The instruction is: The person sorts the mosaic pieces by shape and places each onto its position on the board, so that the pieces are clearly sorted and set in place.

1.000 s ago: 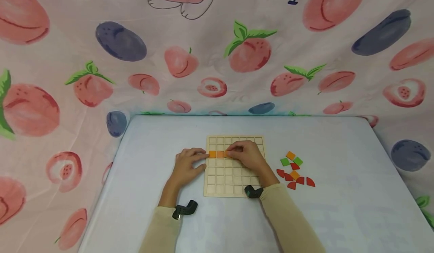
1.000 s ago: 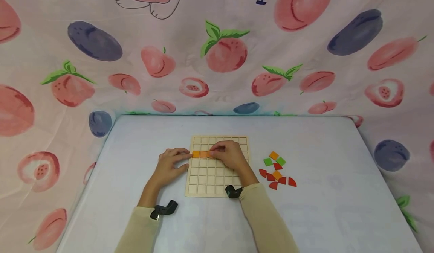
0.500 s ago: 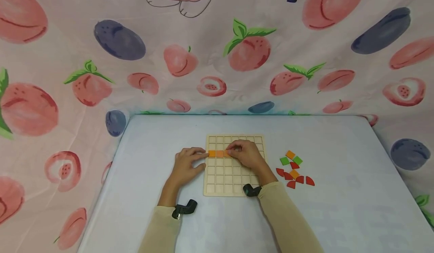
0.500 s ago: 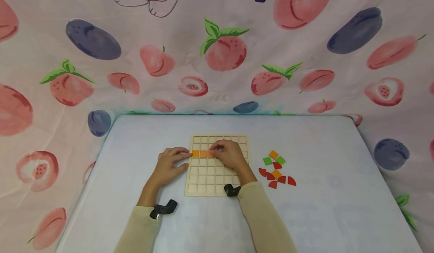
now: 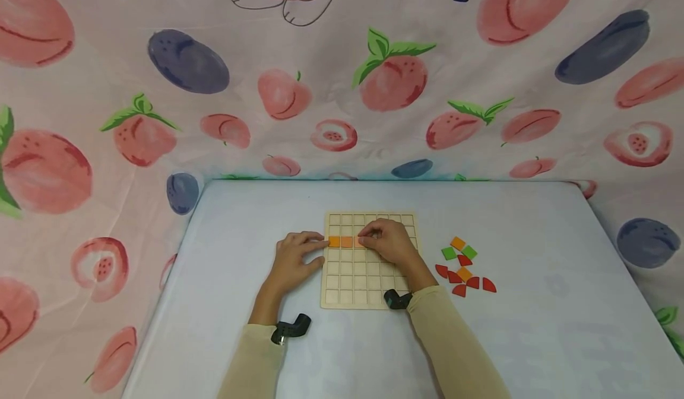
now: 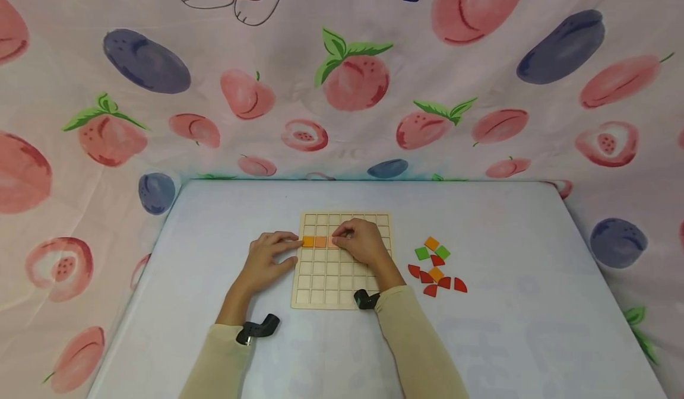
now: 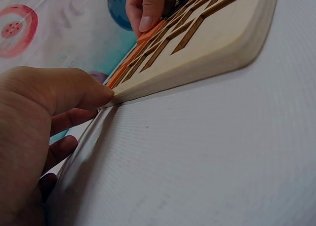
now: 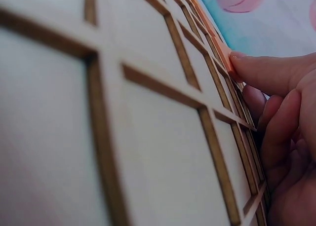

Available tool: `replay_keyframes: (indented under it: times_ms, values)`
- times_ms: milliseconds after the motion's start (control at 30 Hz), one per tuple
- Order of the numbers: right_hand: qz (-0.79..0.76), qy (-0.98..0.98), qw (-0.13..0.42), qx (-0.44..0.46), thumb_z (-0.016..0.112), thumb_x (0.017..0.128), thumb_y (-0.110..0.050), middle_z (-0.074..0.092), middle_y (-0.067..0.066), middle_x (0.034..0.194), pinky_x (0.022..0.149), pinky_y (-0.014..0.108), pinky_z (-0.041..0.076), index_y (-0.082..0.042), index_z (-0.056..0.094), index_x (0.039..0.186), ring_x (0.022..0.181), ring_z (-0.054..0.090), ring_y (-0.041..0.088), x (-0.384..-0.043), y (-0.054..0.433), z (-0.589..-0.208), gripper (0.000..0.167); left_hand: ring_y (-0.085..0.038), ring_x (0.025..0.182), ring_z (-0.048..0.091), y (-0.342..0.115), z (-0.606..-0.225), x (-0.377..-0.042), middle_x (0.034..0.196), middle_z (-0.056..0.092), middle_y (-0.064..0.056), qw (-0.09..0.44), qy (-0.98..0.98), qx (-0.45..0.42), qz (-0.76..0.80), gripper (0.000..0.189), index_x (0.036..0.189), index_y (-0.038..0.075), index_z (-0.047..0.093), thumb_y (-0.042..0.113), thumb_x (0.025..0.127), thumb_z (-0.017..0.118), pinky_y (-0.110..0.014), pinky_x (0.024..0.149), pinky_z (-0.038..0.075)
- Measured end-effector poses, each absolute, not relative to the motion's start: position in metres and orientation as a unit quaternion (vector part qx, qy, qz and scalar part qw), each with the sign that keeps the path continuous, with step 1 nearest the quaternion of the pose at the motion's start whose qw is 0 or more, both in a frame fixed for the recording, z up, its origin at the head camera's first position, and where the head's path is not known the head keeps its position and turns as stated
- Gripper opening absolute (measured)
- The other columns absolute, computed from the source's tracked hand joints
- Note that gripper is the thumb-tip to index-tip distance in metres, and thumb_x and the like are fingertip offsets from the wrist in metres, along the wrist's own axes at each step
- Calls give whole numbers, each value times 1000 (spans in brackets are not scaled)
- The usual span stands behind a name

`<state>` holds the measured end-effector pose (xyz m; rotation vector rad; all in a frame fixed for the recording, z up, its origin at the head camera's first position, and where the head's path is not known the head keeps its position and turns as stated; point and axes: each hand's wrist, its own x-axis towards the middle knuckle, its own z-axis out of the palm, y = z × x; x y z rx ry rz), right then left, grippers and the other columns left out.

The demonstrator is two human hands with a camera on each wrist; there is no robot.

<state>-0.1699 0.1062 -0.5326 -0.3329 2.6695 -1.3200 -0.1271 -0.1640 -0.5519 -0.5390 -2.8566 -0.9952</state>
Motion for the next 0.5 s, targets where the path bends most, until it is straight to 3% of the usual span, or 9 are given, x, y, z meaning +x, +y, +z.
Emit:
replay_keyframes:
  times_ms: [500]
  values:
    - [-434,893,73,-95,81,88,-26,71,-2,89,69,34,44,-21,80,89,70,52,17,-169,105,-531,5,-22,117,54,-163,-547,-126,130,67,4,27,-930,-170,-326,35,123,23,76,25,89,75,-51,100,34]
